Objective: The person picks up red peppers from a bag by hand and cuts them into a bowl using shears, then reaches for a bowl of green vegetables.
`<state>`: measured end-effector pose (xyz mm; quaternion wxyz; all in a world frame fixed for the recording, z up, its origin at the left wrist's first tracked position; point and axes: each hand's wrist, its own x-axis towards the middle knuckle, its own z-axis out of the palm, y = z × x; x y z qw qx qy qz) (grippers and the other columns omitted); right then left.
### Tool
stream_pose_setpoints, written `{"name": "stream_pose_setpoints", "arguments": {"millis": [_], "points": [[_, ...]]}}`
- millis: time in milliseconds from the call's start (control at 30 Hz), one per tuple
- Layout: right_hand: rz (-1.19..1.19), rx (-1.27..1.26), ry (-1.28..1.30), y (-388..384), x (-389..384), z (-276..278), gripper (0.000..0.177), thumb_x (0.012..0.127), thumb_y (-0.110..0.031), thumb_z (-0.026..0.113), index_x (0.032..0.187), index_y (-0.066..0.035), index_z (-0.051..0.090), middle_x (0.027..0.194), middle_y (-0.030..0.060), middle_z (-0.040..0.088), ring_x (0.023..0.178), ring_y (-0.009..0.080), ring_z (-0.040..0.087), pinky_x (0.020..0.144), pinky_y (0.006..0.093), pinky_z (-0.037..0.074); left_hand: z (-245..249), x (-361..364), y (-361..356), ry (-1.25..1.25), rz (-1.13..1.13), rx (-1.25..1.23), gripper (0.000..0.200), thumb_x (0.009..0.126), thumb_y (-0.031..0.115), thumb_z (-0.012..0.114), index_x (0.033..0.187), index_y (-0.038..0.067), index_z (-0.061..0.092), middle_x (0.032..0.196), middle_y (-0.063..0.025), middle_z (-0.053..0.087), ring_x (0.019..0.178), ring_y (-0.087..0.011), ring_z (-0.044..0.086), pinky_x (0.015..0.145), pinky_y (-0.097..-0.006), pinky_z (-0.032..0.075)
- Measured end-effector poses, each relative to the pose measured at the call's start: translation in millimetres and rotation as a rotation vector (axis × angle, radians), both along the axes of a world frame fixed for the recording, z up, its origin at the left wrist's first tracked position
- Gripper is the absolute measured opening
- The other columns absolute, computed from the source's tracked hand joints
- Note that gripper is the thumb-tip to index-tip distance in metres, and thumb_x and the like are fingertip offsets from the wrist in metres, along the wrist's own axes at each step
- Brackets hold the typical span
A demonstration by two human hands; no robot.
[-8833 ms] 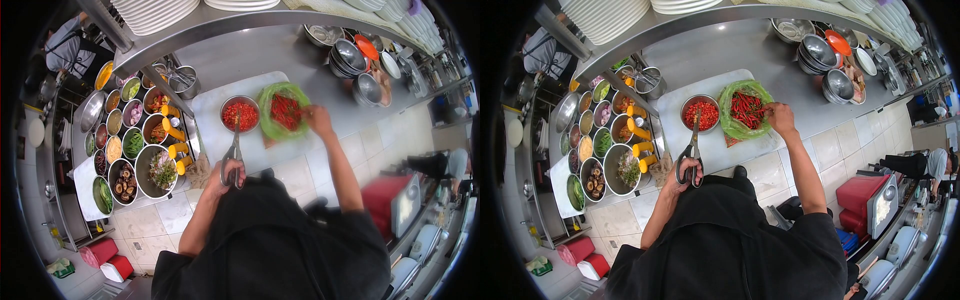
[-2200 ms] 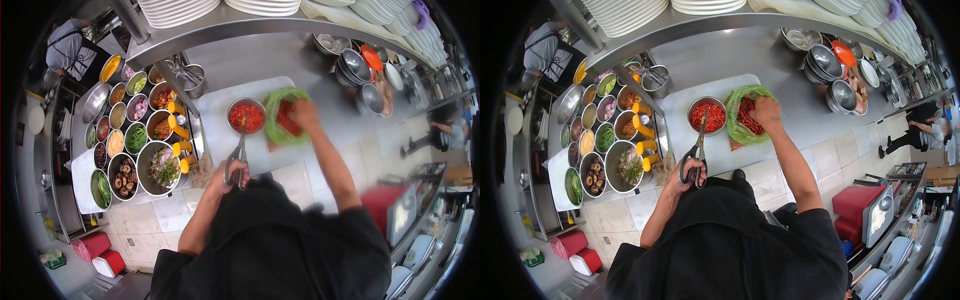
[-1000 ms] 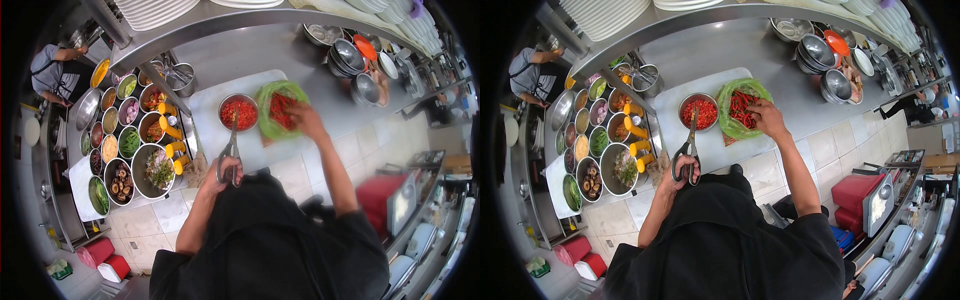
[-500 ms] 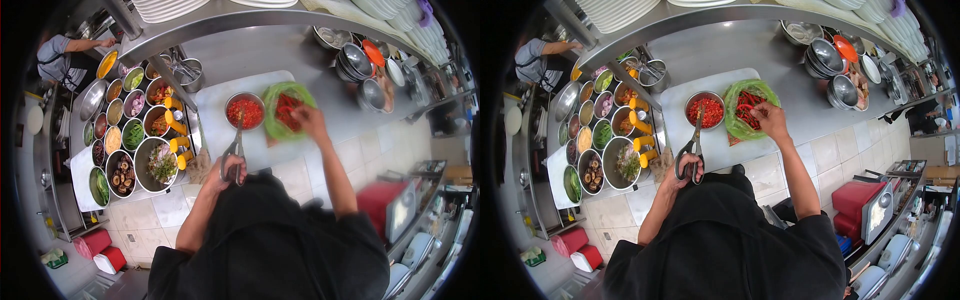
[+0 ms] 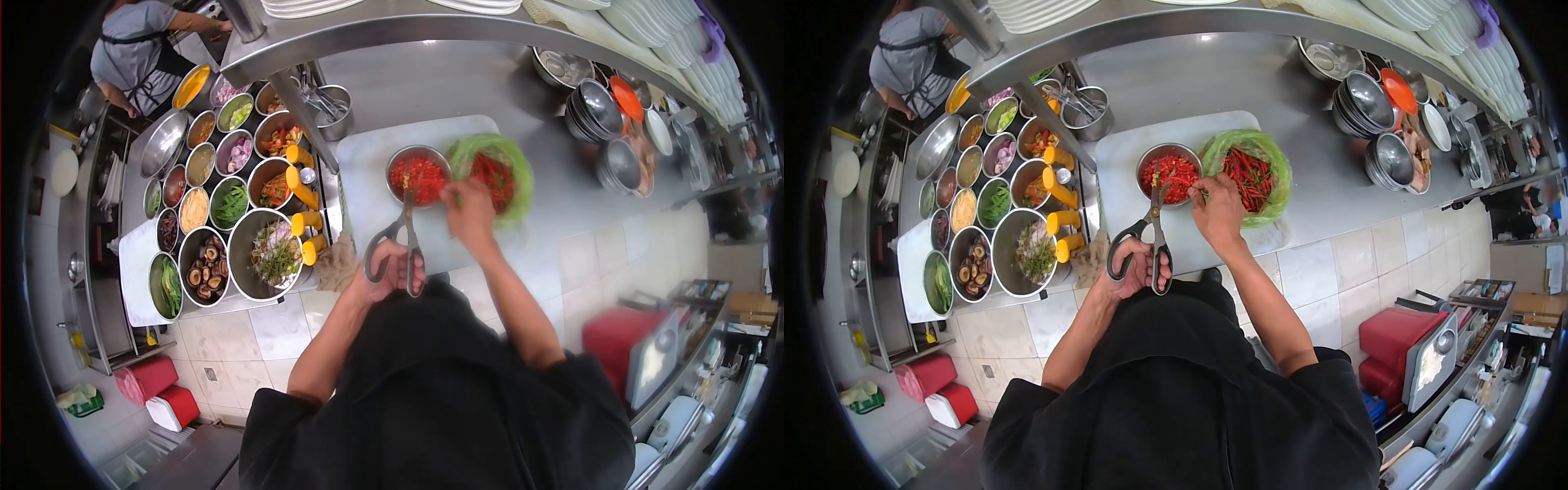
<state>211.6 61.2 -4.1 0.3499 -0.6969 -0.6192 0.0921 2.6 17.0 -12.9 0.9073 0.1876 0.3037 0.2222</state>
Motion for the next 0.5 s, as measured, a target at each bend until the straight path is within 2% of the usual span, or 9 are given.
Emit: {"name": "stream_pose_setpoints", "arguments": {"millis": [133, 233, 433, 500], "points": [[0.011, -0.01, 0.011, -0.7, -5.5, 3.0, 0.01, 0.078, -0.014, 0.072, 0.085, -0.007, 0.07, 0.09, 0.0088, 0.062, 0.091, 0.0305, 0.061, 0.074, 0.0424, 0.048, -0.1, 0.6, -0.8, 0.0, -0.016, 0.005, 0.045, 0.085, 0.039, 0.046, 0.094, -0.001, 0.064, 0.082, -0.0152, 0.069, 0.071, -0.0278, 0.066, 0.071, -0.0367, 0.054], [0.027, -0.027, 0.026, -2.3, -6.0, 2.5, 0.009, 0.078, -0.012, 0.072, 0.085, -0.007, 0.07, 0.089, 0.0082, 0.061, 0.089, 0.0294, 0.061, 0.071, 0.0417, 0.048, 1.5, 3.2, -0.9, 0.022, 0.01, 0.006, 0.042, 0.085, 0.038, 0.048, 0.092, -0.001, 0.064, 0.078, -0.0143, 0.068, 0.066, -0.0267, 0.065, 0.068, -0.0362, 0.054], [0.044, 0.002, 0.029, -0.8, -2.7, -1.3, 0.009, 0.077, -0.011, 0.072, 0.084, -0.006, 0.069, 0.089, 0.0086, 0.059, 0.086, 0.0296, 0.061, 0.071, 0.0413, 0.048, 1.0, 6.7, 2.1, 0.281, 0.109, 0.021, 0.033, 0.083, 0.032, 0.059, 0.083, -0.001, 0.061, 0.071, -0.0145, 0.064, 0.06, -0.0256, 0.063, 0.058, -0.0342, 0.052], [0.042, 0.004, 0.03, -0.2, -1.0, -2.2, 0.009, 0.077, -0.011, 0.072, 0.084, -0.006, 0.069, 0.089, 0.0087, 0.059, 0.087, 0.0295, 0.061, 0.071, 0.0415, 0.048, 0.9, 2.9, 0.3, 0.133, 0.09, -0.034, 0.035, 0.084, 0.034, 0.058, 0.083, -0.001, 0.061, 0.072, -0.0146, 0.065, 0.061, -0.0255, 0.063, 0.059, -0.0347, 0.053]]}}
